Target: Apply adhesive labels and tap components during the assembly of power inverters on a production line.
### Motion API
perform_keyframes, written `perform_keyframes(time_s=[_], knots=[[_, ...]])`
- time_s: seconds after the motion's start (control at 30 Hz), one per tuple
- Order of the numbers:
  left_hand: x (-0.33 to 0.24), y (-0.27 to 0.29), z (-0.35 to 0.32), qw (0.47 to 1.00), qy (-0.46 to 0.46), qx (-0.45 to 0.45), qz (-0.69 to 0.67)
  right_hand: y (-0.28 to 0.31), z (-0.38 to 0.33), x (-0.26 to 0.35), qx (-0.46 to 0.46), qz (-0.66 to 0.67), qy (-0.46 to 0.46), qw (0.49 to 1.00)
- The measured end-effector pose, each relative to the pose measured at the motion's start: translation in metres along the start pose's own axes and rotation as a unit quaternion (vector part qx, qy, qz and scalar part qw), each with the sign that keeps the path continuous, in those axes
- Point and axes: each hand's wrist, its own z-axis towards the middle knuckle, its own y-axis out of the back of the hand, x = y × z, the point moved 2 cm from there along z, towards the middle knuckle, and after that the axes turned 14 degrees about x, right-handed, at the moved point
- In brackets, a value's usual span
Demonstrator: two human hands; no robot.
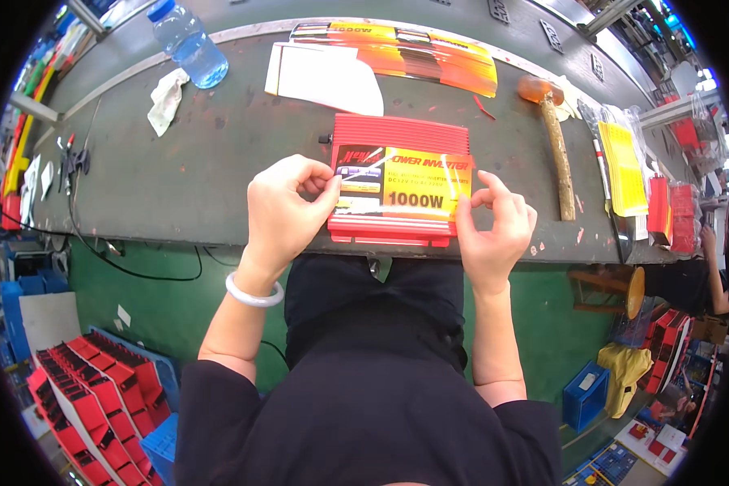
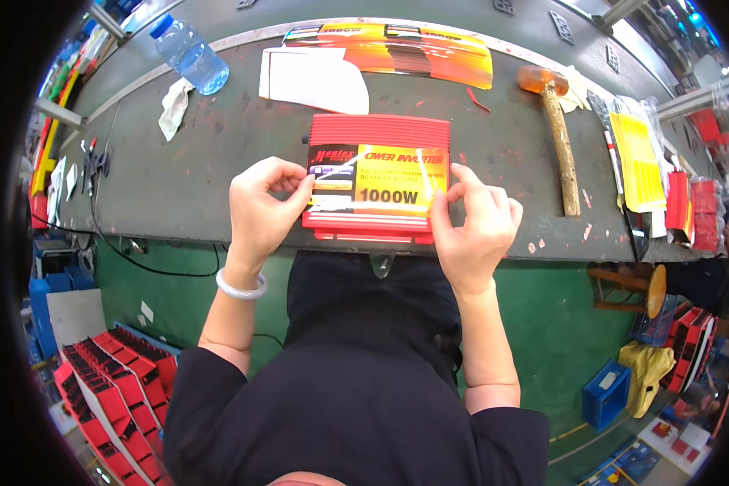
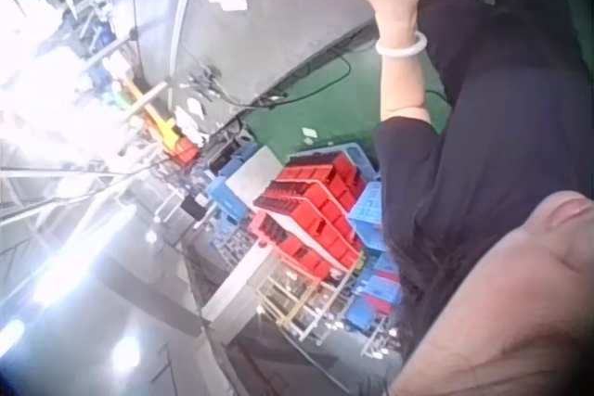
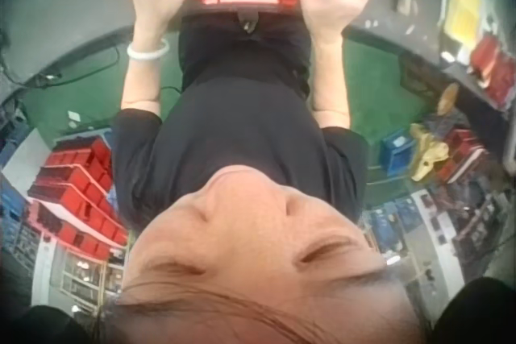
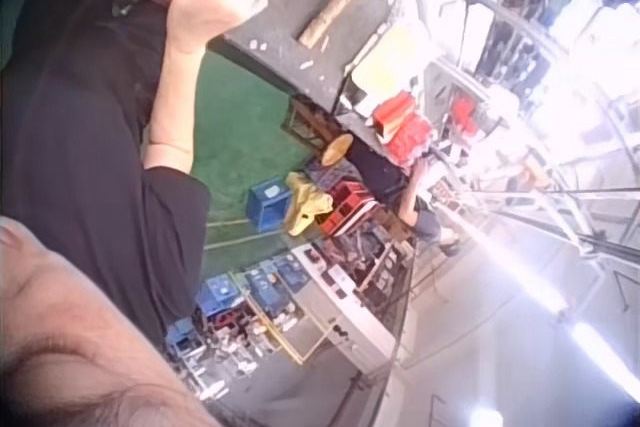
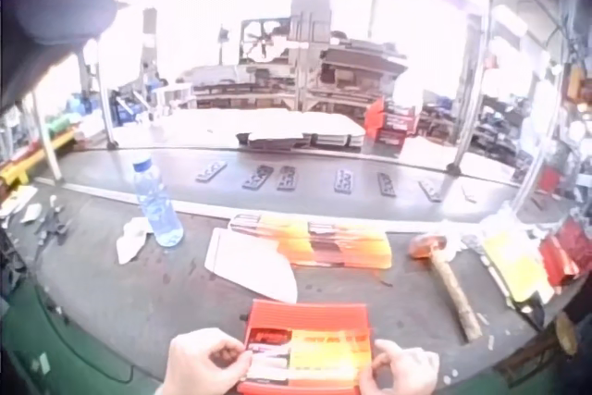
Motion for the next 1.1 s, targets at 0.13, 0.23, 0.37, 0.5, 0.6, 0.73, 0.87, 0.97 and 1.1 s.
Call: perform_keyframes(time_s=[0.13,0.23,0.37,0.5,0.6,0.73,0.87,0.97,1.1], knots=[[0.001,-0.002,0.000,1.000,0.016,-0.012,0.012,0.001,0.003,0.003,-0.006,-0.026,0.003,1.000],[-0.012,-0.001,0.001,0.998,0.036,-0.033,0.025,0.004,0.002,0.003,0.000,-0.037,-0.007,0.999],[-0.020,0.003,-0.010,0.989,-0.081,-0.041,0.118,0.007,0.001,0.012,0.001,-0.077,-0.030,0.997],[-0.015,-0.003,-0.016,0.968,-0.093,0.136,0.189,0.003,0.001,0.014,0.008,-0.039,0.012,0.999],[-0.015,-0.001,-0.022,0.938,-0.077,0.195,0.278,-0.020,0.001,0.062,0.194,0.068,0.139,0.969],[-0.010,0.001,-0.020,0.931,-0.067,0.197,0.301,-0.045,0.002,0.085,0.283,0.030,0.201,0.937],[-0.011,0.002,-0.018,0.916,-0.078,0.194,0.344,-0.043,0.006,0.072,0.311,-0.015,0.215,0.926],[-0.013,0.002,-0.017,0.911,-0.080,0.192,0.355,-0.029,0.008,0.052,0.336,-0.042,0.204,0.918],[-0.012,0.004,-0.019,0.913,-0.076,0.181,0.357,-0.002,0.004,0.017,0.342,-0.094,0.154,0.922]])
